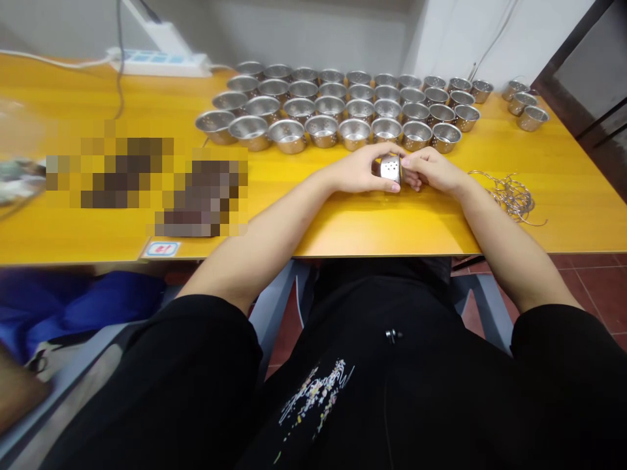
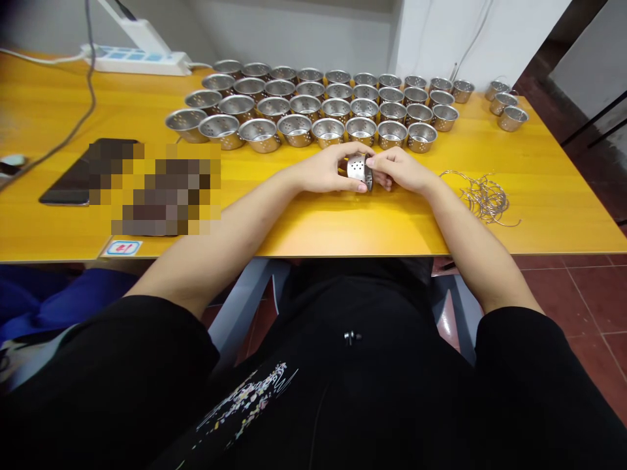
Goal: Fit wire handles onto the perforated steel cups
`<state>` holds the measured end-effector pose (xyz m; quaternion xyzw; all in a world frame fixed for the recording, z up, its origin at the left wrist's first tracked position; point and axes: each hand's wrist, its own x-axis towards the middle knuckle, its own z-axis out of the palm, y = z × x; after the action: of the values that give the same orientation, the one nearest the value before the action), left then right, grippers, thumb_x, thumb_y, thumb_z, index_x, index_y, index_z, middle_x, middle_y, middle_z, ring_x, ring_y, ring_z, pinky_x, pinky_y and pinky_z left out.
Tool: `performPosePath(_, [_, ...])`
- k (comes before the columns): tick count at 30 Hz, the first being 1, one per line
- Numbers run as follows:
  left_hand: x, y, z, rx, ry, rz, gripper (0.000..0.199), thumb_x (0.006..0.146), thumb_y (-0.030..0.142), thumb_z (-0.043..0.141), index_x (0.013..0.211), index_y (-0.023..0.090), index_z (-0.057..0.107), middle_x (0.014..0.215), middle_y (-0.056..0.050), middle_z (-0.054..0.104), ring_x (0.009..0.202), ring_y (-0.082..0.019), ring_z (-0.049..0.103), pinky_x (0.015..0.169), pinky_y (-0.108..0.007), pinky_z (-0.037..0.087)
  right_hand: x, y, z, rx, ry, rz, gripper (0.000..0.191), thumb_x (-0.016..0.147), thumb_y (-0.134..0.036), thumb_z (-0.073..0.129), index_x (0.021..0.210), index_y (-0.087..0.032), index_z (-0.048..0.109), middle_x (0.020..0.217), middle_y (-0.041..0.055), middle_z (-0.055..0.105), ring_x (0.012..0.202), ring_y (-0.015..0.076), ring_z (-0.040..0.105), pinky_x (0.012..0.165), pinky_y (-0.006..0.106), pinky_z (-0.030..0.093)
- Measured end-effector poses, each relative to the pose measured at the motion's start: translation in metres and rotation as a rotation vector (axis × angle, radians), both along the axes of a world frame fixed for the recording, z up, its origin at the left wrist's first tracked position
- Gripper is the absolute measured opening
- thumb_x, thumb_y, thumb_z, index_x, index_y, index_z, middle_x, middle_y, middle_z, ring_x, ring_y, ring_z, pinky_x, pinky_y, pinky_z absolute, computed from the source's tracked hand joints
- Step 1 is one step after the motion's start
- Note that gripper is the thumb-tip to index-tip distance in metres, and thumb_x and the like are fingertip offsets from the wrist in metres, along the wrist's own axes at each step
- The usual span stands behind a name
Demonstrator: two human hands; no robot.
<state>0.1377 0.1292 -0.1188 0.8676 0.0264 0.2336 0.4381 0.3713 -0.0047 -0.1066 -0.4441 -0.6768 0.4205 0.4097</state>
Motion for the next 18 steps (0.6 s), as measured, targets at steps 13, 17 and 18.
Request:
performPosePath(13, [-0.0006,0.0056,-0.0024,0.022,-0.003,0.041,0.107,0.07,0.091,0.113,0.148,0.022,0.086,0.147,-0.017,0.091,0.144,-0.044,0.086,0.133,-0.056,0.067,0.0045,0.0006,0.0003,0.093,-0.06,-0.115,0.084,0.094,-0.108,0.1,0.087,-0.027,0.077,0.075,0.0025,0.076,0.057,0.0163,0.057,0.055,0.033,0.051])
performPosePath(17, [-0.0009,0.0077,-0.0066,0.007,-0.003,0.04,0.112,0.07,0.097,0.113,0.15,0.025,0.083,0.142,-0.015,0.088,0.137,-0.043,0.086,0.124,-0.057,0.071,0.0068,0.0024,-0.0031,0.122,-0.055,-0.161,0.084,0.089,-0.109,0.103,0.09,-0.028,0.077,0.079,0.0024,0.077,0.059,0.0173,0.055,0.054,0.034,0.048])
performPosePath(18, [-0.0006,0.0092,-0.0093,-0.011,0.006,0.033,0.113,0.07,0.099,0.112,0.152,0.026,0.082,0.14,-0.014,0.087,0.13,-0.041,0.087,0.117,-0.057,0.073,0.0072,0.0027,-0.0038,0.134,-0.05,-0.175,0.084,0.088,-0.108,0.104,0.092,-0.029,0.078,0.08,0.0022,0.077,0.059,0.0173,0.055,0.054,0.034,0.047])
